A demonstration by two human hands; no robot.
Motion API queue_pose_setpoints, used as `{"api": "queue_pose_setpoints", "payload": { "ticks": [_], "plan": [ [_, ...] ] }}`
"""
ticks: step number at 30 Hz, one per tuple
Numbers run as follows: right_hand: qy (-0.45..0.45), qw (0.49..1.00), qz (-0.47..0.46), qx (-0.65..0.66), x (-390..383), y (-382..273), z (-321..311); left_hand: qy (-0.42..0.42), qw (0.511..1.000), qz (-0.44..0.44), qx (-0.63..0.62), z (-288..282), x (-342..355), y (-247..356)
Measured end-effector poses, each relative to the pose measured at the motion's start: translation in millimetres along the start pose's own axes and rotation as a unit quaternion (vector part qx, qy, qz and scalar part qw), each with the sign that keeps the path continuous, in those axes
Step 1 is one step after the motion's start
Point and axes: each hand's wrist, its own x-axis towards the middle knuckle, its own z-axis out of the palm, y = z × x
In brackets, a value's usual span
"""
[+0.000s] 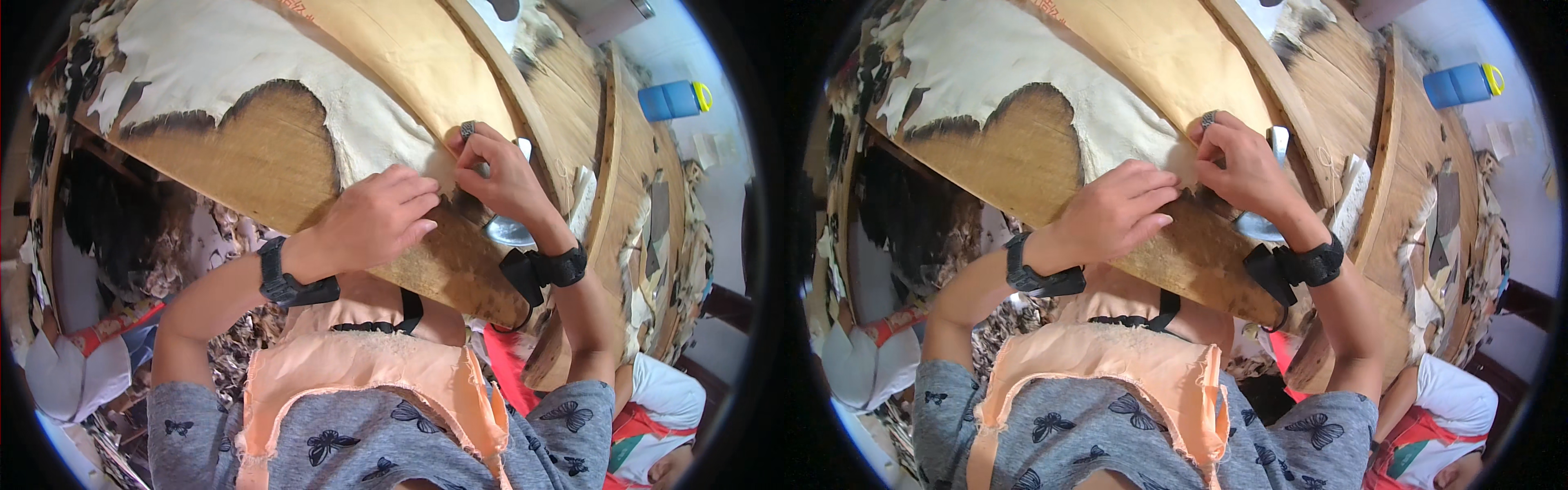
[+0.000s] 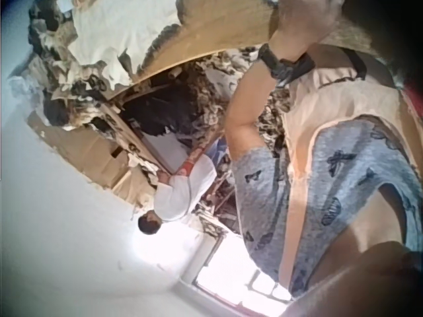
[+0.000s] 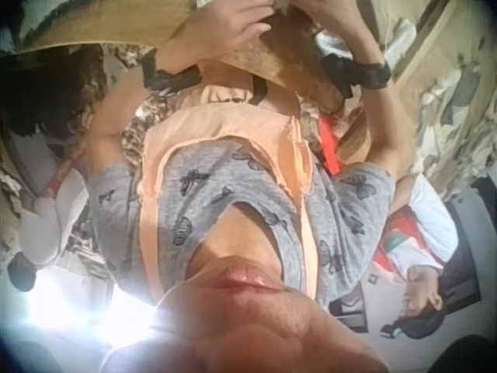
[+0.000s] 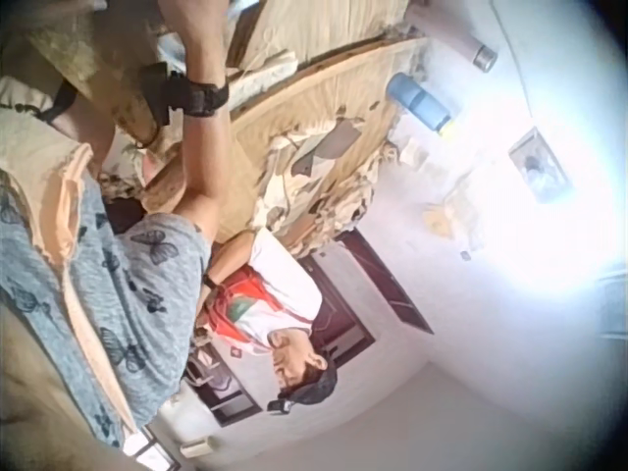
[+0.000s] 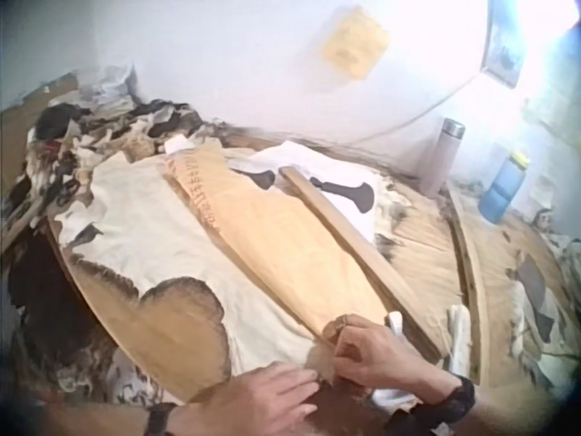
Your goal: Cutting and sewing together pieces of fur hide to match a pattern.
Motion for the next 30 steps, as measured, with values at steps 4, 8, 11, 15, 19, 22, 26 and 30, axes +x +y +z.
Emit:
{"api": "queue_pose_setpoints", "payload": {
  "ticks": [4, 8, 11, 15, 19, 22, 26, 30],
  "plan": [
    [-0.032, 0.998, -0.051, -0.032, 3, 5, 1, -0.042, 0.996, -0.027, 0.08, 10, -1, -2],
    [-0.005, 0.997, -0.028, -0.075, 2, 0, 6, -0.042, 0.99, -0.033, 0.131, 10, -2, 0],
    [-0.022, 0.999, -0.017, -0.041, 2, -1, 6, -0.039, 0.995, -0.027, 0.093, 14, -4, 1],
    [-0.027, 0.993, -0.043, -0.109, 4, -3, 9, -0.035, 0.993, -0.04, 0.101, 16, -7, 1],
    [-0.008, 0.983, -0.059, -0.171, 8, -7, 11, -0.033, 0.997, -0.036, 0.067, 17, -7, -3],
    [0.005, 0.974, -0.071, -0.214, 19, -10, 14, -0.053, 0.997, -0.046, 0.045, 15, -5, -6],
    [0.036, 0.954, -0.094, -0.283, 48, -4, 24, -0.048, 0.997, -0.052, 0.001, 13, -2, -8],
    [0.026, 0.952, -0.091, -0.291, 94, -11, 39, -0.07, 0.995, -0.058, -0.045, 11, -2, -13]
  ]
}}
